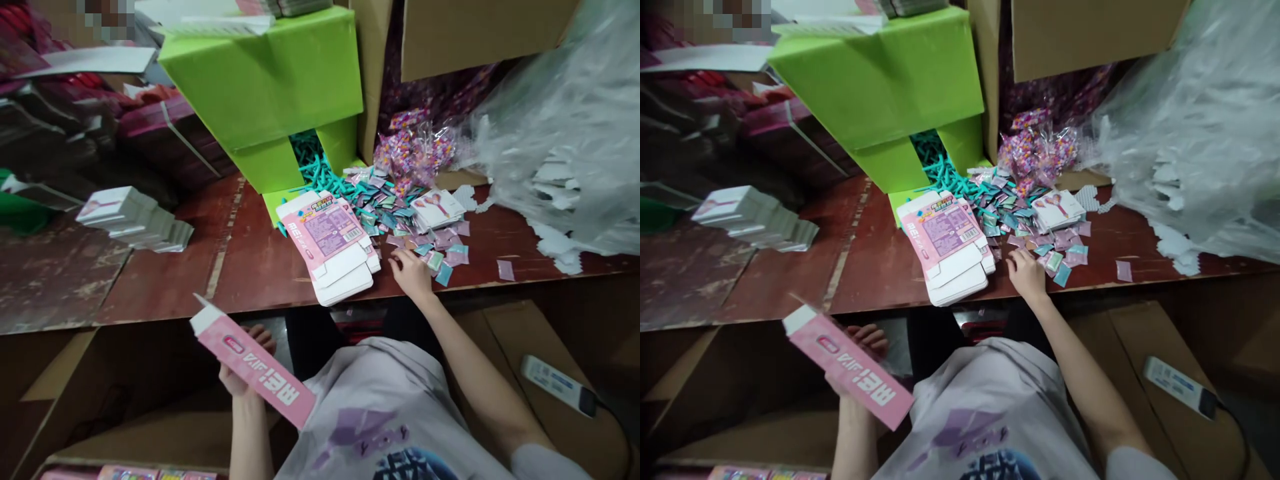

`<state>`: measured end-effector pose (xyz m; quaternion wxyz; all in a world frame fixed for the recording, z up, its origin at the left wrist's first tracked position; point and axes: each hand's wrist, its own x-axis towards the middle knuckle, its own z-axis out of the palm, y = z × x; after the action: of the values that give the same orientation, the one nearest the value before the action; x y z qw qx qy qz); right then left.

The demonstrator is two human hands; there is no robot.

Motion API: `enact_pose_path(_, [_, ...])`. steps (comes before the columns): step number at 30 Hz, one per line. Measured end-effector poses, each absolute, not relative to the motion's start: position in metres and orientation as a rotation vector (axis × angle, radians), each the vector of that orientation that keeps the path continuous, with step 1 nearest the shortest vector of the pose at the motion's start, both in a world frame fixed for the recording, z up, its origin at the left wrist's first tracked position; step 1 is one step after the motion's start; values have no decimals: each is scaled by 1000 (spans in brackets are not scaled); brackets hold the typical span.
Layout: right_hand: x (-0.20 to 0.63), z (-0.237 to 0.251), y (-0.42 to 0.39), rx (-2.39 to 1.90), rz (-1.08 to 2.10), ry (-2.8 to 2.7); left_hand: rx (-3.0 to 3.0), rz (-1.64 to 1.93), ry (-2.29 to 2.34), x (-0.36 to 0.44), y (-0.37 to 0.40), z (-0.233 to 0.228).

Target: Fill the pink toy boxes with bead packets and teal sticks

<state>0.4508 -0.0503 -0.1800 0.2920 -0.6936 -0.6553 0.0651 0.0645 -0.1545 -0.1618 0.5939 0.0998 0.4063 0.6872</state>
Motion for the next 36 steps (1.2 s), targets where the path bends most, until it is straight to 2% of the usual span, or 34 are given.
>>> enact_pose_path(4, [452, -191, -67, -1820, 171, -1624, 203, 1569, 1304, 72, -167, -161])
enact_pose_path(7, [454, -189, -75, -1782, 232, -1467, 498, 1450, 1393, 105, -171, -152])
enact_pose_path(10, [452, -171, -89, -1637, 609, -1195, 799, 1326, 1328, 151, -172, -141])
enact_pose_path(14, [447, -137, -127, -1138, 1307, -1159, 964, 1275, 1317, 209, -172, -134])
enact_pose_path(16, [448, -130, -148, -1000, 1424, -1237, 1002, 1281, 1342, 227, -172, -133])
enact_pose_path(19, [462, -141, -171, -1130, 1347, -1080, 1297, 1203, 1225, 243, -160, -124])
enact_pose_path(22, [490, -166, -187, -1238, 1051, -664, 1959, 1023, 1167, 265, -122, -104])
enact_pose_path(25, [518, -182, -200, -1252, 724, -252, 2519, 600, 1241, 308, -73, -95])
enact_pose_path(27, [530, -182, -207, -1281, 640, -127, 2605, 268, 1416, 337, -49, -103])
enact_pose_path(30, [532, -179, -208, -1328, 654, -194, 2554, 165, 1572, 355, -35, -125])
enact_pose_path(36, [489, -203, -189, -1419, 926, -454, 2582, 318, 1335, 316, -41, -145])
